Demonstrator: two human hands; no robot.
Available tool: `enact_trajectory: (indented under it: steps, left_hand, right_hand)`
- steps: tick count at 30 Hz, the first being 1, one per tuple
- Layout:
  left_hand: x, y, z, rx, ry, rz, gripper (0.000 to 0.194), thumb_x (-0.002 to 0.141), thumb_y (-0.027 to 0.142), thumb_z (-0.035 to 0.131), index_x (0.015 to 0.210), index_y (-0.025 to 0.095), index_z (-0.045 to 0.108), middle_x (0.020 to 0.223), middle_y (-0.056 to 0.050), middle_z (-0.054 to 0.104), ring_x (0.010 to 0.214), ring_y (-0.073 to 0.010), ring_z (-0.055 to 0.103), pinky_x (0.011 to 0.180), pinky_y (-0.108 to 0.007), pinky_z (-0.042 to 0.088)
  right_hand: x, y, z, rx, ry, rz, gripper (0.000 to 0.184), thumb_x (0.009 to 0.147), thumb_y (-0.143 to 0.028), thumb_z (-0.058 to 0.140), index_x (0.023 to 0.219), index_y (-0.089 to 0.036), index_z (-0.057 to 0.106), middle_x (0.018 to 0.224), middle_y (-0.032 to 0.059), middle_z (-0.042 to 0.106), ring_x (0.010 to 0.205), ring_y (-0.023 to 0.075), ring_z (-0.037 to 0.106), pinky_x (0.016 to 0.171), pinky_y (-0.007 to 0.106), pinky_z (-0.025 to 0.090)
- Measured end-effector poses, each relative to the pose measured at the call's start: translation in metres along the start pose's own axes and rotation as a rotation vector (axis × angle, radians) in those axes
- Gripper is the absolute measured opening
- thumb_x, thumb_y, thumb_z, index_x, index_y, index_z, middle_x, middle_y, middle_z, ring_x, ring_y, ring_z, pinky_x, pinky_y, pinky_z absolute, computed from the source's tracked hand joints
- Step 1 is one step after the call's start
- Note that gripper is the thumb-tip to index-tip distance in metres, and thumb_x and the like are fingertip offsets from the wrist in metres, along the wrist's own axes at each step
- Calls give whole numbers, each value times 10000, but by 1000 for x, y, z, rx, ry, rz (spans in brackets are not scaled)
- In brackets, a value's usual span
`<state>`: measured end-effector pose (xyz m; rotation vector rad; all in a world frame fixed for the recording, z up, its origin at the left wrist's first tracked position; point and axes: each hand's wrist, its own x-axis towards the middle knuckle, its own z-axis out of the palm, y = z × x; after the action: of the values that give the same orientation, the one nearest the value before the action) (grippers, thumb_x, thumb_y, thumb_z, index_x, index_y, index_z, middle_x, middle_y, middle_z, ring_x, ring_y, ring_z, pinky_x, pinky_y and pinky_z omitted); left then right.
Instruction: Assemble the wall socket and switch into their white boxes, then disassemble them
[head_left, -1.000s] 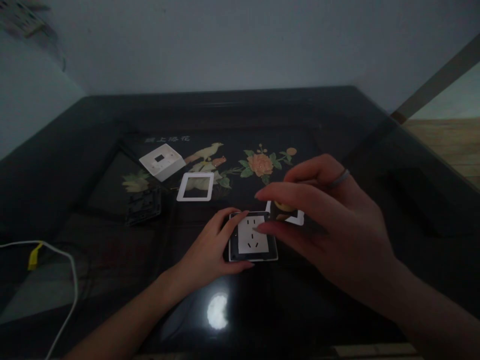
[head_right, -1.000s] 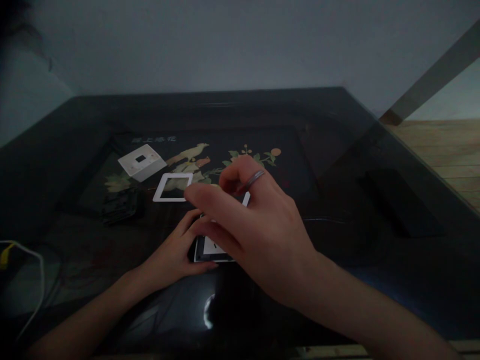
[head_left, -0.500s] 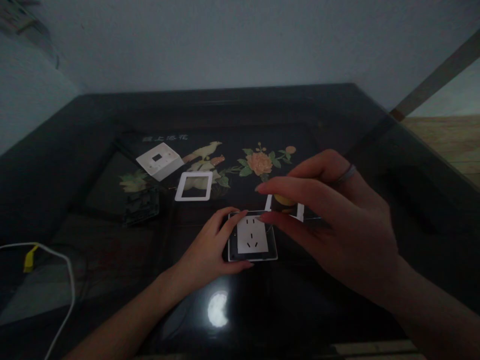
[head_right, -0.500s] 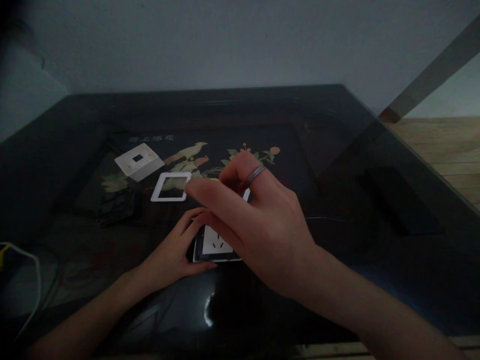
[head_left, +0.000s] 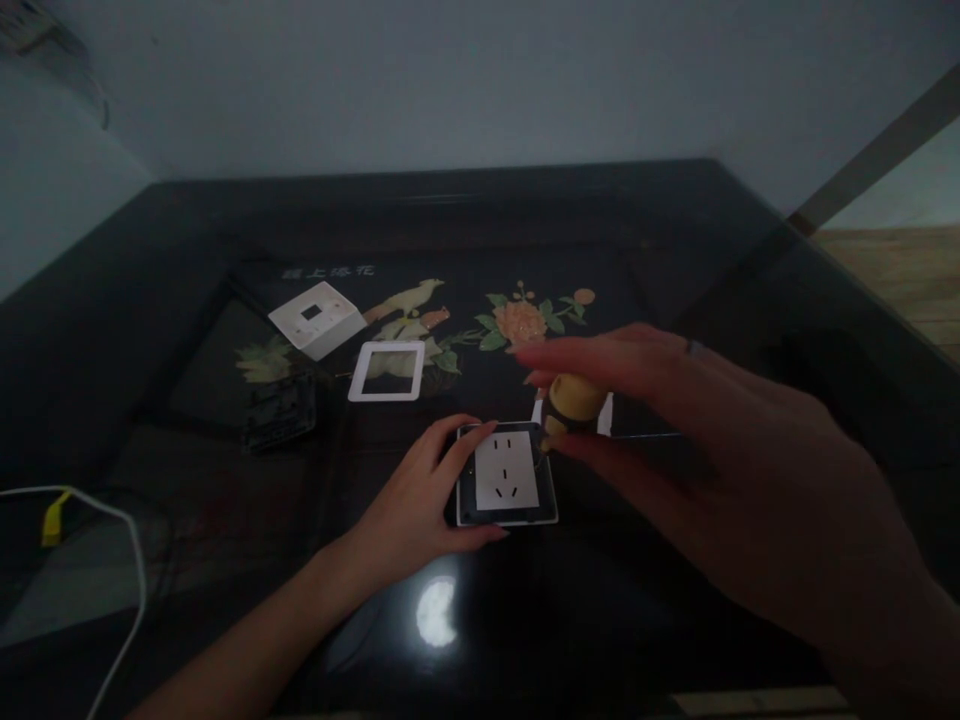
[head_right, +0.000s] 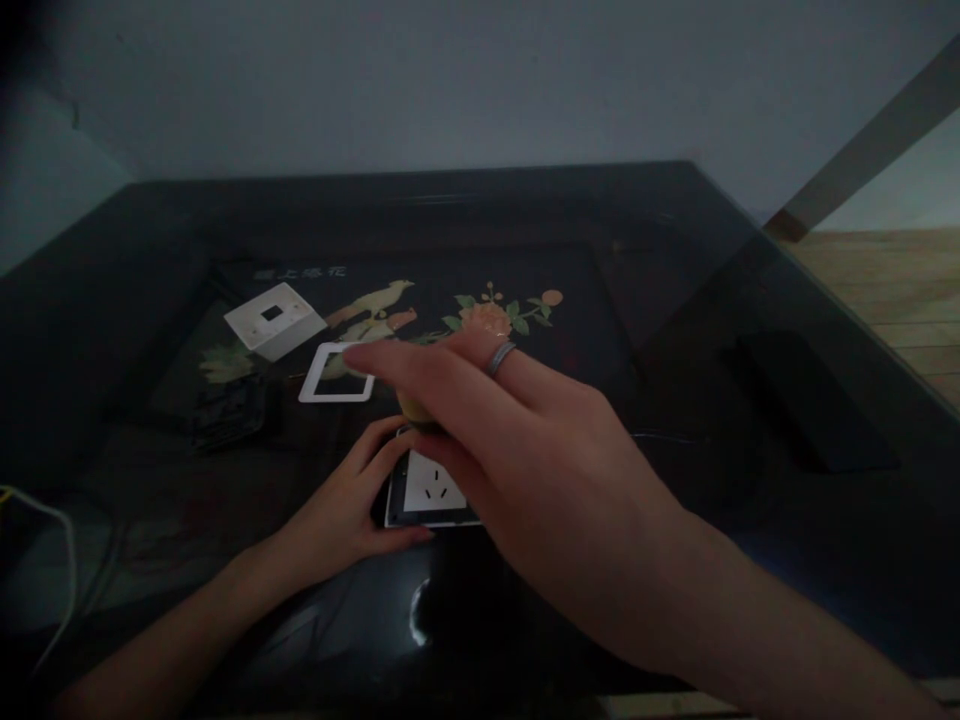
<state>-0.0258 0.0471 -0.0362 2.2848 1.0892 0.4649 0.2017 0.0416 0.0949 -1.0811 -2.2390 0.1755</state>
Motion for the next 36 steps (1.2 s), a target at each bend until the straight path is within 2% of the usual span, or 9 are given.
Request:
enact_trajectory:
  steps: [4,10,17,20,23,27,30,33,36]
  left_hand:
    - [1,1,-1,-4,-1,1,919,730,424,790,1463,301,249,1427,-149,354,1321,-393,415,1062,-609,423]
    - [0,1,-1,-8,3,-2,906,738,440,782,1465,294,261,1438,-150,355,1332,-394,408,1083,-602,404]
    - [0,2,2,-51,26,-41,1036,700,402,816,1494,273,162,1444,-157,355,1346,-377,404,1097,-599,394]
    - [0,2,2,-91,46,-62,1048,668,415,836,1483,261,194,1441,-158,368,1346,-390,409,1094,-613,392]
    - [0,0,1,-105,41,-77,1073,650,452,848,1482,255,200,1449,-164,360,1356,-387,402,1108,-611,377]
    - [0,-3,1,-118,19,-75,1127,621,468,867,1489,270,178,1460,-168,351,1353,-382,408,1102,-612,383]
    - [0,-4,2,-121,36,-60,1064,629,434,861,1468,262,229,1439,-160,392,1341,-385,423,1095,-619,385]
    - [1,-4,4,-126,62,-42,982,640,439,842,1429,232,294,1411,-163,437,1327,-389,440,1091,-621,384]
    - [2,-3,4,-122,69,-39,958,637,420,843,1405,201,314,1396,-182,448,1320,-391,446,1088,-618,384]
  right_hand:
    - [-2,4,-5,62,-86,-9,334,931,-150,529,1254,-230,564,1307,18,635,1159,171,630,929,261,563]
    - [-1,3,9,-83,75,-6,226,901,-199,604,1122,-231,645,934,37,681,803,181,694,657,280,600]
    - [0,7,-1,71,-87,-6,363,947,-185,531,1308,-217,547,1308,32,634,1208,182,606,949,283,560]
    - [-1,6,1,29,-2,-18,290,892,-287,654,1177,-237,641,1152,47,643,1061,191,650,858,288,592]
    - [-1,3,2,-20,60,14,264,896,-194,635,1150,-257,664,977,14,656,872,151,672,762,242,596]
    - [-1,5,-5,37,-58,17,449,908,-68,518,1323,-233,551,1168,6,692,1007,154,681,872,244,576]
    - [-2,7,-5,68,-93,-11,397,909,-156,568,1299,-230,551,1229,21,668,1091,183,658,912,289,569]
    - [-3,6,1,22,16,-17,291,884,-280,659,1167,-217,632,1103,47,666,1003,189,668,834,283,583]
    - [-2,3,4,-7,50,10,242,908,-201,622,1146,-227,657,985,16,670,885,136,674,788,220,572]
